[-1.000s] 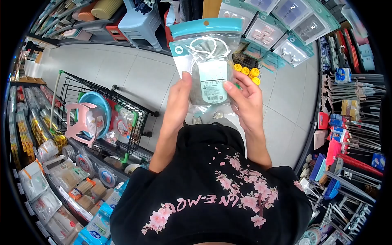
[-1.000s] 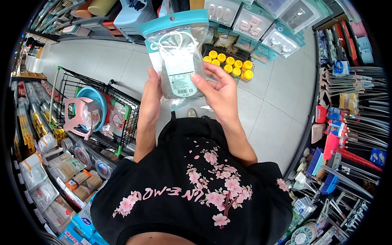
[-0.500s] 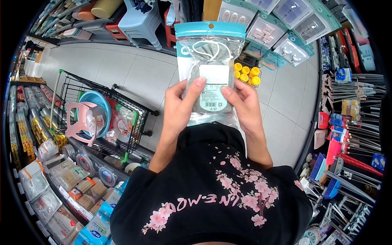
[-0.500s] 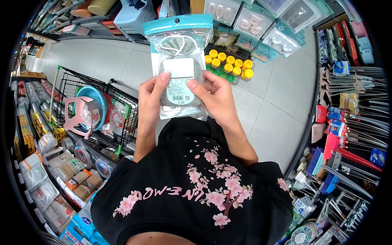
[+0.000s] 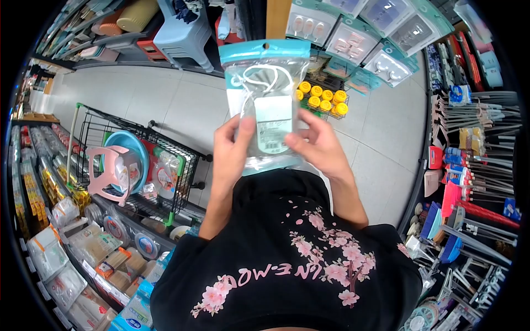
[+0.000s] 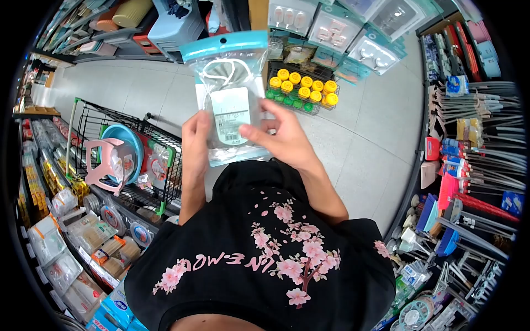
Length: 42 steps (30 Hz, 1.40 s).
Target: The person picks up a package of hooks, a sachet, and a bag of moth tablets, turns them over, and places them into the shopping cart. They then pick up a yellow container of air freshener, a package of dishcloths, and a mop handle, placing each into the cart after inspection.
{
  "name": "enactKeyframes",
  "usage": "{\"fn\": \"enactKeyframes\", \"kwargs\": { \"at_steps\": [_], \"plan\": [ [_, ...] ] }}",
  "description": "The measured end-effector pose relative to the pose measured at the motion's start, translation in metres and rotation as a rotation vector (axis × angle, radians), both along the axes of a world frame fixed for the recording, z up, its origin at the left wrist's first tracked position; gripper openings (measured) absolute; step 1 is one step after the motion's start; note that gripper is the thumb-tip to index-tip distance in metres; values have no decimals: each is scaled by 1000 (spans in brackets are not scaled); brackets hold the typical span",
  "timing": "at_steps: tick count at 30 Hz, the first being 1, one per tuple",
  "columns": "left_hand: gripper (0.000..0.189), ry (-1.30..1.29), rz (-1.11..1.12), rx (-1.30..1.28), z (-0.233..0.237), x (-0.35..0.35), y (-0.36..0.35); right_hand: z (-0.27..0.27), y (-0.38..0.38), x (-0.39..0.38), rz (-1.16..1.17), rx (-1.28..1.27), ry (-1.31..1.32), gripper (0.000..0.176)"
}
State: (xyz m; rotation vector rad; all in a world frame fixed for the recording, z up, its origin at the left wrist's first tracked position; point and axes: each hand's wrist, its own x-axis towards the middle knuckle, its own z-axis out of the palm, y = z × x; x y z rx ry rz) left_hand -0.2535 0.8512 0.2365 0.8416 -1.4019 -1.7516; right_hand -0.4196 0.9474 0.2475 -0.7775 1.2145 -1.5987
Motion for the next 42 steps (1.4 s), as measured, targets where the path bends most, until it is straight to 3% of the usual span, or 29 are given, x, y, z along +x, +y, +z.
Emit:
{"fn": "enactKeyframes", "kwargs": {
  "at_steps": [2,5,10,19,30,34,36,42],
  "plan": [
    [40,9,-34,-14,-11,7,-4,-2,0,-1,168,89,90,44],
    [35,-113,-49,79,-4,7,0,-16,-4,5,131,81,67,42],
    [36,-108,-42,149,-4,6,0,-20,-4,4,180,128,87,42],
    [40,-152,-92,112,-19,1,-1,-28,1,3,57,41,236,54],
    [43,-190,-246,79,-28,-18,-5,-35,24,2,-61,161,308,56],
    [42,-191,-306,118,-23,-28,-3,-27,34,5,-148,133,245,58],
    [42,-193,-323,122,-23,-32,-3,-27,37,8,-295,144,236,67],
    [41,-175,-394,131,-28,-39,-4,-36,43,6,-297,180,211,65]
  ]
}}
